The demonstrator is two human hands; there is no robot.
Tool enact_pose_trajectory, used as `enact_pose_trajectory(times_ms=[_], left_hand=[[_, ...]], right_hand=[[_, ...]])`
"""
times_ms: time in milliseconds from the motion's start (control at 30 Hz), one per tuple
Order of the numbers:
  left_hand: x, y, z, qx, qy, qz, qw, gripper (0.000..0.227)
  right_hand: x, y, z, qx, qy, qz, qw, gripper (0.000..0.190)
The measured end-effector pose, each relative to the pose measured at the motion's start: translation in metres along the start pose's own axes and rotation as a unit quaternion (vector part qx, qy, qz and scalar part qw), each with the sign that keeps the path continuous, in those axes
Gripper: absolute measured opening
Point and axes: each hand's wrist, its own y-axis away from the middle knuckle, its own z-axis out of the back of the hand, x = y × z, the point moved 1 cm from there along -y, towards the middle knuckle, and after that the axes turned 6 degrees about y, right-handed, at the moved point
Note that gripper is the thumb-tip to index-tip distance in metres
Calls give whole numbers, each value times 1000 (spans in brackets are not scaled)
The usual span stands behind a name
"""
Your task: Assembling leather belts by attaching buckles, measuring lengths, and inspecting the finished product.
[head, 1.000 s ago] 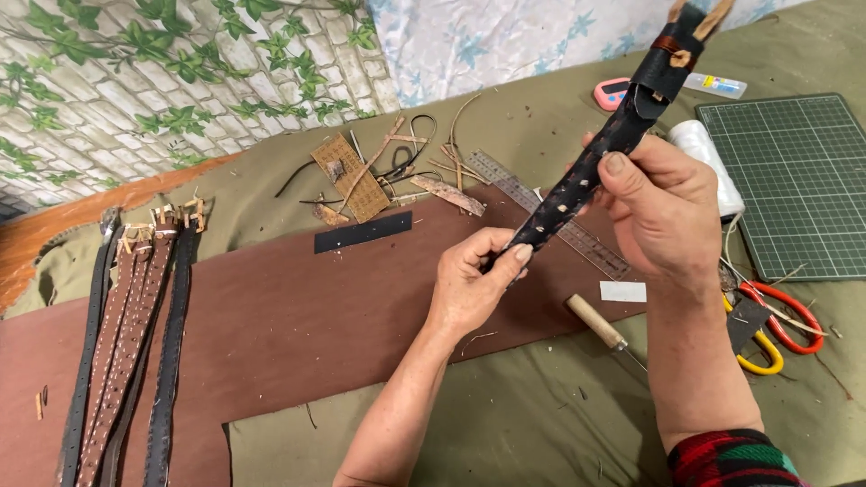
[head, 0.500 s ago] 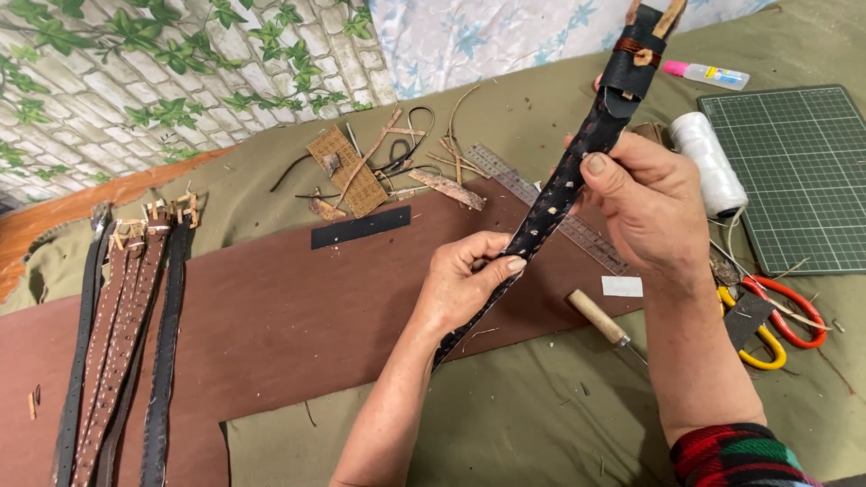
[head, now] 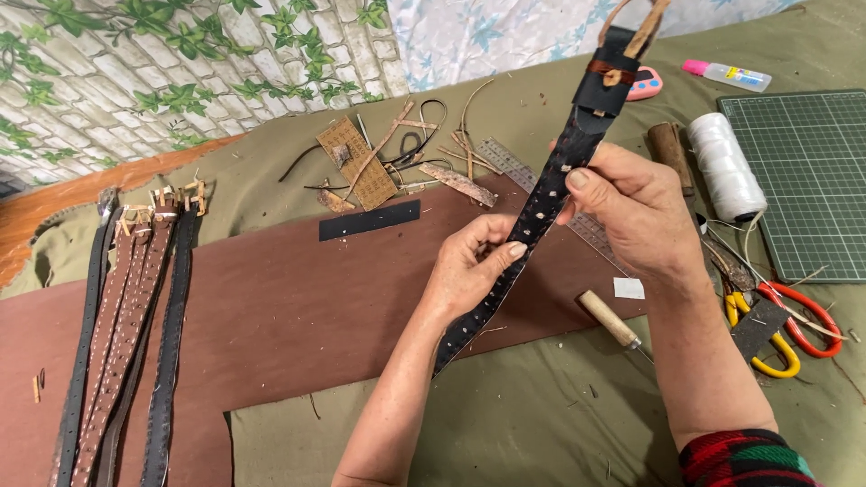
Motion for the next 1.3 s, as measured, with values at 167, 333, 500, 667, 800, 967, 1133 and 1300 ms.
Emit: enact_pose_trajectory(times_ms=[167, 333, 500, 667, 800, 967, 1133, 1300], left_hand=[[1, -4, -9, -77, 71, -49, 993, 23], [17, -9, -4, -132, 71, -73, 986, 14], [13, -10, -9, -146, 144, -75, 976, 29], [-7, -1, 7, -146, 141, -109, 973, 41], [-23, 5, 11, -148, 135, -131, 971, 38], [-49, -3, 14, -147, 156, -152, 965, 34], [-68, -7, 26, -140, 107, -177, 968, 20], [-68, -7, 24, -146, 141, -159, 966, 20]], right_hand=[[-42, 0, -2, -22, -36, 11, 999, 25], [-34, -2, -20, 42, 4, 38, 998, 38], [-43, -3, -22, 43, 20, 44, 998, 31], [-29, -1, -32, 45, 48, 28, 997, 27], [-22, 5, -43, 56, 96, 27, 993, 24], [-26, 8, -46, 51, 116, 40, 991, 24], [-32, 9, -46, 39, 111, 48, 992, 25], [-31, 7, -49, 20, 109, 48, 993, 26]])
